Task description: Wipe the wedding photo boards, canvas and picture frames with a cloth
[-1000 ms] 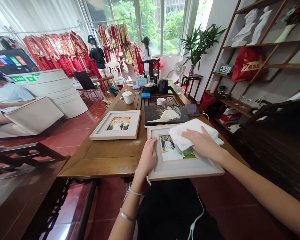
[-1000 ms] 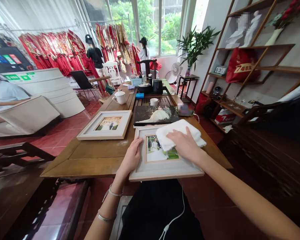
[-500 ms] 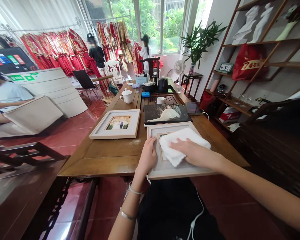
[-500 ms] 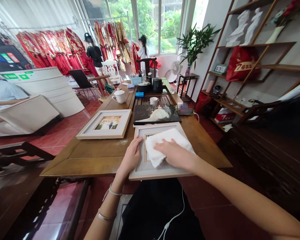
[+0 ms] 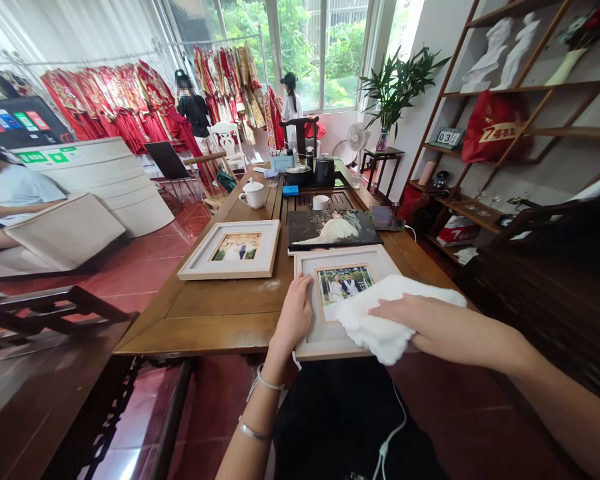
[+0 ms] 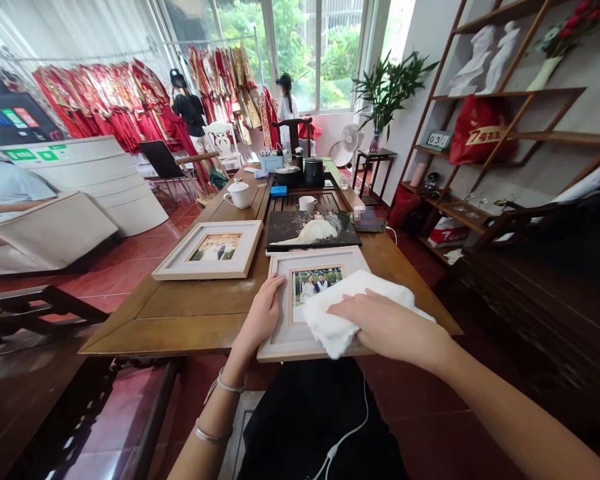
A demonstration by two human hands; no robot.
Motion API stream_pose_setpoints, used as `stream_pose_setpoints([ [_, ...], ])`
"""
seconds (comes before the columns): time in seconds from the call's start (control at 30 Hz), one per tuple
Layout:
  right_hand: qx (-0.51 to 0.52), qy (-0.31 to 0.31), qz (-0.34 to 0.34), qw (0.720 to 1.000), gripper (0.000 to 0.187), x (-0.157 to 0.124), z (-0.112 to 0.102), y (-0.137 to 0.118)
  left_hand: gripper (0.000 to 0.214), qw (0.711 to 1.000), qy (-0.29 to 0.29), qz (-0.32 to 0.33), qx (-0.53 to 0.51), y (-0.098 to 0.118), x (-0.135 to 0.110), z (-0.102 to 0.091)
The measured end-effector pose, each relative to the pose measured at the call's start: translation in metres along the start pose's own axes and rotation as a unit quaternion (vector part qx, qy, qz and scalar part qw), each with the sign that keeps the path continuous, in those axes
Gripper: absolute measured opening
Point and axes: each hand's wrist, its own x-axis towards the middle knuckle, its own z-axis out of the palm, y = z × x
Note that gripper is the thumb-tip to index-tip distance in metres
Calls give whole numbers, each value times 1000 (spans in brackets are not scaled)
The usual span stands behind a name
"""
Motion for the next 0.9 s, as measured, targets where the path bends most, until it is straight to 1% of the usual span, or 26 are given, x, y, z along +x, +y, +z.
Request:
stream_pose_setpoints([
  [0.1,-54,1,43,998,62,23,15,19,44,1000,-1,-1,-1,0,0,0],
  [0.17,-88,17,61,994,68,41,23,36,44,1000,0,0,-3,-1,0,0],
  [0.23,-124,43,78,988,71,58,28,52,44,1000,3,3,-7,-2,0,1],
  [0.3,-148,63,86,983,72,73,29,63,45,1000,6,8,-12,-3,0,2],
  [0.4,-157,70,80,982,73,91,29,66,45,1000,4,12,-12,-4,-1,2],
  [0.53,-147,55,65,986,78,103,33,54,44,1000,18,16,-20,-4,-1,2],
  [0.63,-114,26,29,993,81,100,35,43,43,1000,14,8,-22,-3,-1,2],
  [0.7,-84,-6,5,996,82,92,34,35,44,1000,7,1,-20,-1,-1,2],
  [0.83,-25,-66,-35,997,75,61,26,14,45,1000,4,-12,-13,0,-1,2],
  [0.9,-6,-67,-52,996,69,43,21,4,45,1000,3,-11,-10,-1,-1,2],
])
